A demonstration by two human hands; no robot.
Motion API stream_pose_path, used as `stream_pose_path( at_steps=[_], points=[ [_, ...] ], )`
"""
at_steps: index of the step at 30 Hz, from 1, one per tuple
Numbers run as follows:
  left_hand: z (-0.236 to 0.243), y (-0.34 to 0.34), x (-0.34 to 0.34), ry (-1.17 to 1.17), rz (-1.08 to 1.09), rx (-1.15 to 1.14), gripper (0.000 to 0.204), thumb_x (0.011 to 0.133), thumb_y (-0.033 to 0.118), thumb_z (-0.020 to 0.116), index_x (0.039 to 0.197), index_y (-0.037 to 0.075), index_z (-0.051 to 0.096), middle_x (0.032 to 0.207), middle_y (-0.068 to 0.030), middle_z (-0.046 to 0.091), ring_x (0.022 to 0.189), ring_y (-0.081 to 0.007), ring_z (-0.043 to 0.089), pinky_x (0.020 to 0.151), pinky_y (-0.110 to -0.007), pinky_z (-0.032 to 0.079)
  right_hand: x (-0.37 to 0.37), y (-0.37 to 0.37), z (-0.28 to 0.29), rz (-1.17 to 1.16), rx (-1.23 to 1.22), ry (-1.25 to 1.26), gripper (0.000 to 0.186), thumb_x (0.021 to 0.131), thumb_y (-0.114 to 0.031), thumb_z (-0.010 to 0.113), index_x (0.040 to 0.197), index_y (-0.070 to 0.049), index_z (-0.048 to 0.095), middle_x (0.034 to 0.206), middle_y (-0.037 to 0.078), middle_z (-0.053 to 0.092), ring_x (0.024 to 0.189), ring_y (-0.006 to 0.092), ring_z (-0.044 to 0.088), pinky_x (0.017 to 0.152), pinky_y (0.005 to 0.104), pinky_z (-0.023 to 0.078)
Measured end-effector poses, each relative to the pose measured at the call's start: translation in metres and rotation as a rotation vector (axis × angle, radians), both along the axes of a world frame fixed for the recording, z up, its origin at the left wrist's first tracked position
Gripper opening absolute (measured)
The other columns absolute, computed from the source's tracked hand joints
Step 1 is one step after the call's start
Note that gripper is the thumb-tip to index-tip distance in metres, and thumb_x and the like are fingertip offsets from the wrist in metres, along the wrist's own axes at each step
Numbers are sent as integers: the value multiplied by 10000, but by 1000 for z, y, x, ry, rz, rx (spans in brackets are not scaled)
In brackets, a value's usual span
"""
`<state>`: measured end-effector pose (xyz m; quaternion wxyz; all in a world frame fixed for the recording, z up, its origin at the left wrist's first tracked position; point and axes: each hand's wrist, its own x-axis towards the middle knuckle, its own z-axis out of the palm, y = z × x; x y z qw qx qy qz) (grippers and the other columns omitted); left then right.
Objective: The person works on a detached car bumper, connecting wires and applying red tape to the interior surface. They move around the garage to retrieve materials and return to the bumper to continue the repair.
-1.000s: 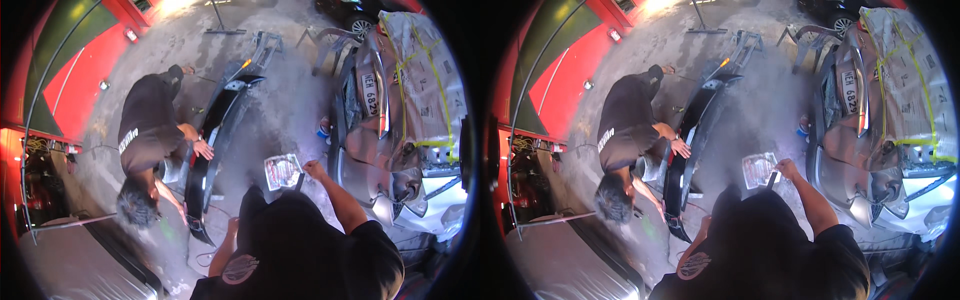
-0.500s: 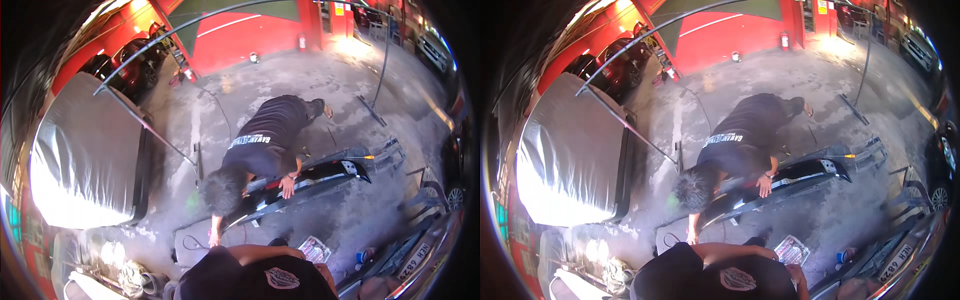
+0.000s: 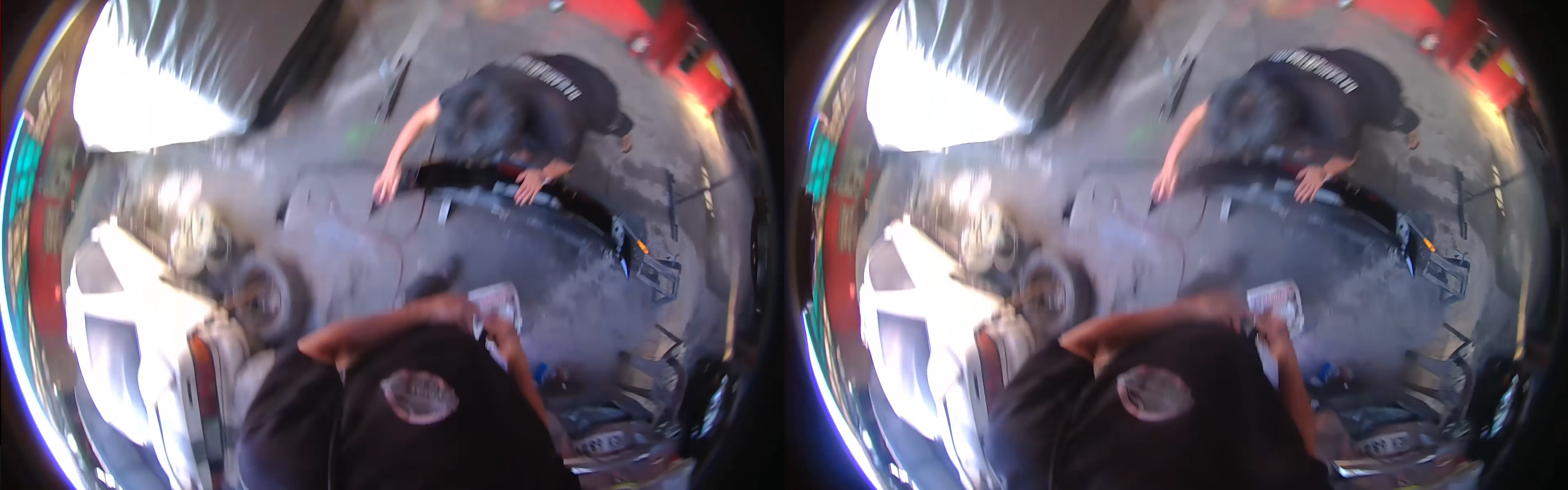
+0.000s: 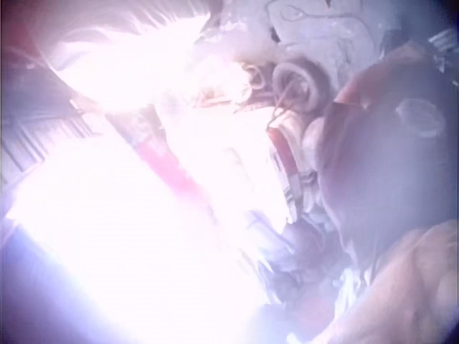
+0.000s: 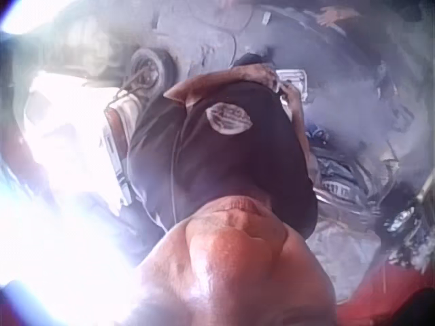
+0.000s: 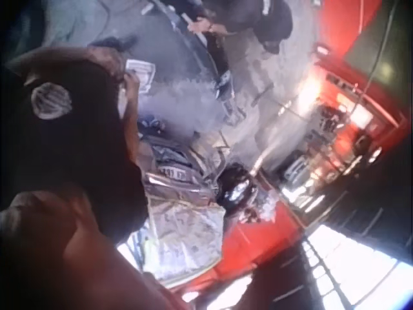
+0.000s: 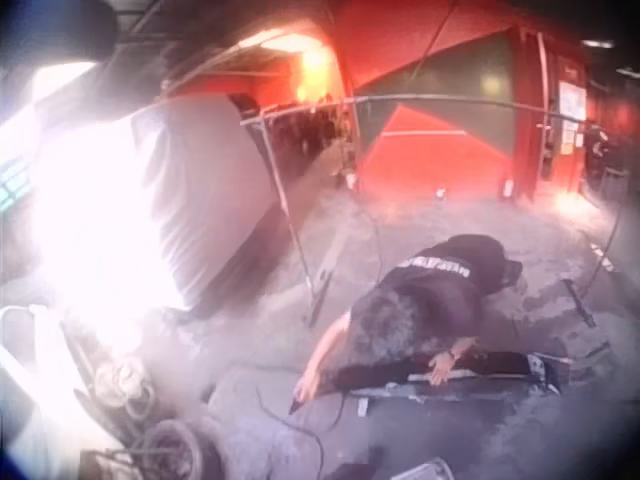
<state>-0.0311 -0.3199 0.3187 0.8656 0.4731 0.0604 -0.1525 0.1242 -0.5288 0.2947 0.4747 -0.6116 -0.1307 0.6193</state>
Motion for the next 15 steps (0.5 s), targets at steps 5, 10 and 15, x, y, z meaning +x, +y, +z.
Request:
stream_pose_path(
  at_steps=[5, 10, 15],
  points=[
    [-27, 11, -87, 136, 102, 723, 211, 845, 199, 630, 937, 23, 702, 842, -124, 703, 781, -233, 677, 733, -359, 536, -14, 54, -11, 178, -58, 51, 279, 928, -128, 608, 1183, -17, 637, 648, -70, 479, 464, 20, 406, 424, 214, 280],
    [-38, 46, -140, -70, 296, 729, 238, 861, 202, 620, 963, 7, 711, 912, -153, 720, 851, -232, 683, 782, -362, 525, -56, 108, -28, 332, -74, -141, 246, 944, -163, 586, 1128, -18, 664, 676, -60, 536, 484, 33, 423, 434, 225, 300],
    [-38, 150, -199, -148, 375, 728, 218, 877, 179, 591, 971, 11, 692, 928, -153, 704, 846, -279, 668, 773, -375, 514, -106, 204, -51, 335, -47, -433, 223, 917, -206, 634, 1008, -15, 703, 684, 24, 618, 589, 107, 541, 545, 284, 423]
  ],
)
